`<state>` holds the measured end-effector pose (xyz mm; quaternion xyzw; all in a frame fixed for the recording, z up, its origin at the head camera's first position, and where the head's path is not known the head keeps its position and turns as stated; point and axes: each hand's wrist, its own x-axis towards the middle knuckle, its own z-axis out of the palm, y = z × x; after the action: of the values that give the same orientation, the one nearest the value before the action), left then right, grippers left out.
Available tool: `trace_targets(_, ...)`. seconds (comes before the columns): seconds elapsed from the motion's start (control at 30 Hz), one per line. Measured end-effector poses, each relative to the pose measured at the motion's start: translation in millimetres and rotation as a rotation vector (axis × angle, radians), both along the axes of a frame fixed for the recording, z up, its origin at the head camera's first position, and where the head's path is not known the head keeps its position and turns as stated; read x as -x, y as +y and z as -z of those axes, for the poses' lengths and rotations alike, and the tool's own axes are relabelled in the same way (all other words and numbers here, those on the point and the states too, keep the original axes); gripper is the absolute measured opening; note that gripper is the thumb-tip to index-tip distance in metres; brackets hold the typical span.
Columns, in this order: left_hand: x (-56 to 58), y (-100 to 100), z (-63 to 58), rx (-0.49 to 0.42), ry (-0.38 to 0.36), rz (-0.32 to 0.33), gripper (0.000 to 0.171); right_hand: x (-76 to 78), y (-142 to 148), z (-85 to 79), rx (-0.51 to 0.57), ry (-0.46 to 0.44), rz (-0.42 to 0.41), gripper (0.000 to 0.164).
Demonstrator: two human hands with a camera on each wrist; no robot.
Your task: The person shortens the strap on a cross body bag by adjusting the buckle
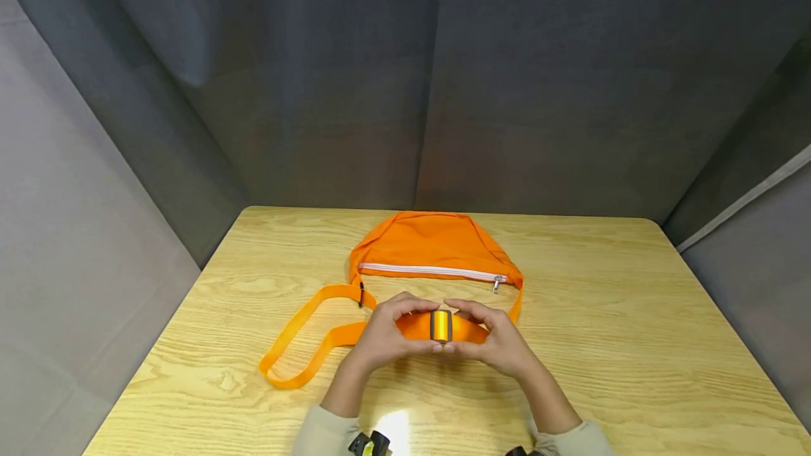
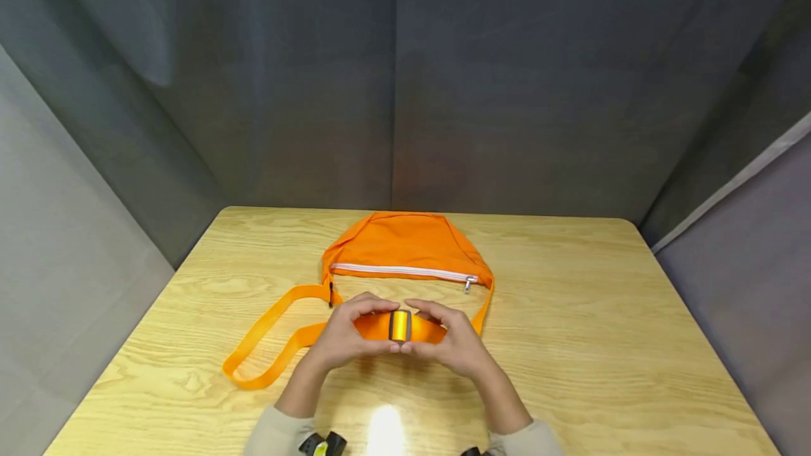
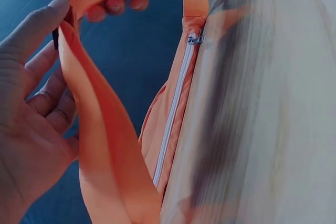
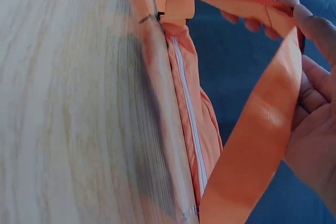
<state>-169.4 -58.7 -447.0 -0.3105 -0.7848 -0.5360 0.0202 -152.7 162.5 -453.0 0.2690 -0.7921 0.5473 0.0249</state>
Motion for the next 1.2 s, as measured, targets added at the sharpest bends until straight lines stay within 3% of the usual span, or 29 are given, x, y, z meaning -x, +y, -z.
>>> trace_targets(0.13, -6.7, -0.9, -14.5, 0.005, 0.005, -0.022, 0.050, -3.7, 8.1, -14.5, -0.048, 0.006, 0.036, 0.046)
trace_targets(0.33, -2.7, -3.8, -12.1, -0.007, 0.019, -0.013, 0.049, 4.7, 31.2, -6.2, -0.076, -0.002, 0.081, 0.007)
trace_targets(0.53, -10.2, -1.4, -31.8, -0.005, 0.001, -0.016, 0.048, 0.6, 24.4, -19.3, 0.029, -0.026, 0.048, 0.006)
trace_targets(0.73, -7.7, -1.9, -29.8, -0.021, 0.019, -0.033, 0.048, 4.6, 15.3, -13.7, 0.095, -0.060, 0.001, 0.006)
trace_targets(0.93, -4.5, 0.7, -22.4, -0.033, 0.038, -0.018, 0.046, 16.7, 5.9, 3.0, 0.127, -0.088, -0.001, 0.007)
trace_targets(1.07, 3.7, 1.5, -4.8, -0.029, 0.048, -0.024, 0.046, 20.4, 3.4, 7.0, 0.121, -0.111, 0.001, 0.008)
trace_targets(1.2, 11.8, -0.7, 10.5, 0.001, 0.054, -0.051, 0.048, 20.2, 10.7, 6.6, 0.031, -0.104, 0.017, 0.017)
